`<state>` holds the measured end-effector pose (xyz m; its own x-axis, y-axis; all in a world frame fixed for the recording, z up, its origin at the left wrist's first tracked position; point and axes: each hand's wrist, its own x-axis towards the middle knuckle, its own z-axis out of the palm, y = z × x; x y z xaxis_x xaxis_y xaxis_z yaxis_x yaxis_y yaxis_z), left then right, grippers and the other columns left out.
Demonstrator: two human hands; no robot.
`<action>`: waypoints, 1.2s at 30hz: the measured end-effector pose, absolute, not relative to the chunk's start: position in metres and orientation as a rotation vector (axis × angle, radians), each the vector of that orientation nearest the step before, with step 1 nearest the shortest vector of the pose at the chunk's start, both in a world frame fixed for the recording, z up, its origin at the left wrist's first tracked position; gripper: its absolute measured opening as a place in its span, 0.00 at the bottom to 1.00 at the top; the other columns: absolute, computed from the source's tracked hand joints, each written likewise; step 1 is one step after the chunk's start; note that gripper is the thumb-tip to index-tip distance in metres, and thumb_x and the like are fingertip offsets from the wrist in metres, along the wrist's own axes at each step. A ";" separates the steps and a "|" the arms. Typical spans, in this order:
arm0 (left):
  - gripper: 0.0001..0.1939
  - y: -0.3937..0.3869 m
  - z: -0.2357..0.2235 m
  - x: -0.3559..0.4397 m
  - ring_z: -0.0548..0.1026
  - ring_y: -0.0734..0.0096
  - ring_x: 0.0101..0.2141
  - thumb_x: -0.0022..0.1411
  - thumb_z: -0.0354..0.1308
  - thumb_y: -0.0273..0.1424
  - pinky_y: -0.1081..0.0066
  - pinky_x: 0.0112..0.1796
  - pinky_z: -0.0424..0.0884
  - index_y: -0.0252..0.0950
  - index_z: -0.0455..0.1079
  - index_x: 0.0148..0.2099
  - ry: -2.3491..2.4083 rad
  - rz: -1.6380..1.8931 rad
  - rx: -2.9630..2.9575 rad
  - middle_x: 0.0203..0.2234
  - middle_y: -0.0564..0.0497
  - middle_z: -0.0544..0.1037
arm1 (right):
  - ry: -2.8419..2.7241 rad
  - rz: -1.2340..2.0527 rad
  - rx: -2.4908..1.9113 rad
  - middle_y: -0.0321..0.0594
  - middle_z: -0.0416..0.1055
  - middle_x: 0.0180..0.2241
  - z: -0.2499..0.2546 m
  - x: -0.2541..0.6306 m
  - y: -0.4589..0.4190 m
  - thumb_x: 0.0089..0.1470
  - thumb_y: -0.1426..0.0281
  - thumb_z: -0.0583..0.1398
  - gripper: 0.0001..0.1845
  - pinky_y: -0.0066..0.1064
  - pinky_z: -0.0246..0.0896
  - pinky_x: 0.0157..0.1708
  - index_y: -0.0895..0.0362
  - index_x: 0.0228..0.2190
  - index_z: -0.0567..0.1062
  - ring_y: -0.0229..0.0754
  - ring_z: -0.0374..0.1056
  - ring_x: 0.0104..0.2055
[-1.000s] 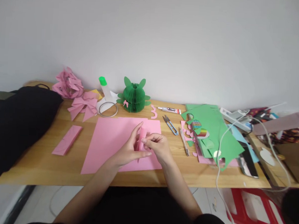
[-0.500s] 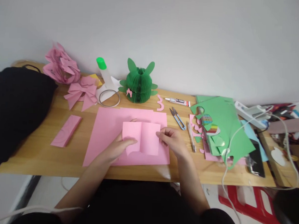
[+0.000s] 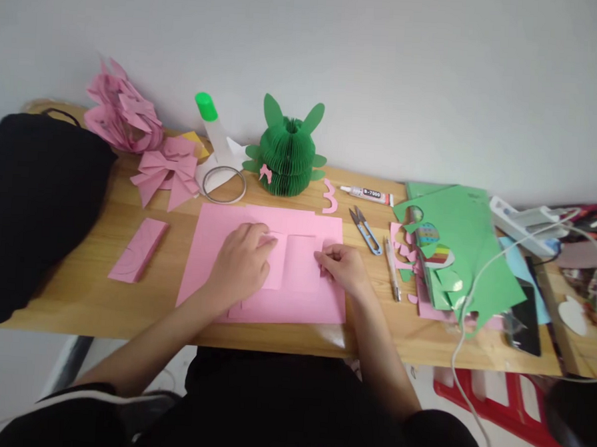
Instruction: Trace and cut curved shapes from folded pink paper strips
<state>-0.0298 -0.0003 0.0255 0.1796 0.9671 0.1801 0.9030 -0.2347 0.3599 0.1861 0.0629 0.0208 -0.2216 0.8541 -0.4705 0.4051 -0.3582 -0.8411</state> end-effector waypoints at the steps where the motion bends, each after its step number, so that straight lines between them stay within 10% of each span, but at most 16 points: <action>1: 0.17 0.004 0.023 -0.029 0.70 0.53 0.44 0.57 0.48 0.20 0.55 0.42 0.70 0.32 0.74 0.46 1.761 0.471 2.346 0.41 0.40 0.73 | -1.488 1.602 -1.670 0.32 0.65 0.11 0.021 0.186 0.063 0.42 0.61 0.66 0.16 0.24 0.52 0.13 0.56 0.16 0.68 0.31 0.58 0.11; 36: 0.21 0.021 0.003 -0.026 0.74 0.58 0.40 0.63 0.42 0.18 0.62 0.39 0.70 0.25 0.66 0.55 1.606 0.124 2.669 0.38 0.38 0.77 | -1.165 1.610 -1.780 0.26 0.56 0.07 0.024 0.171 0.047 0.43 0.61 0.63 0.18 0.21 0.36 0.08 0.55 0.14 0.62 0.27 0.48 0.07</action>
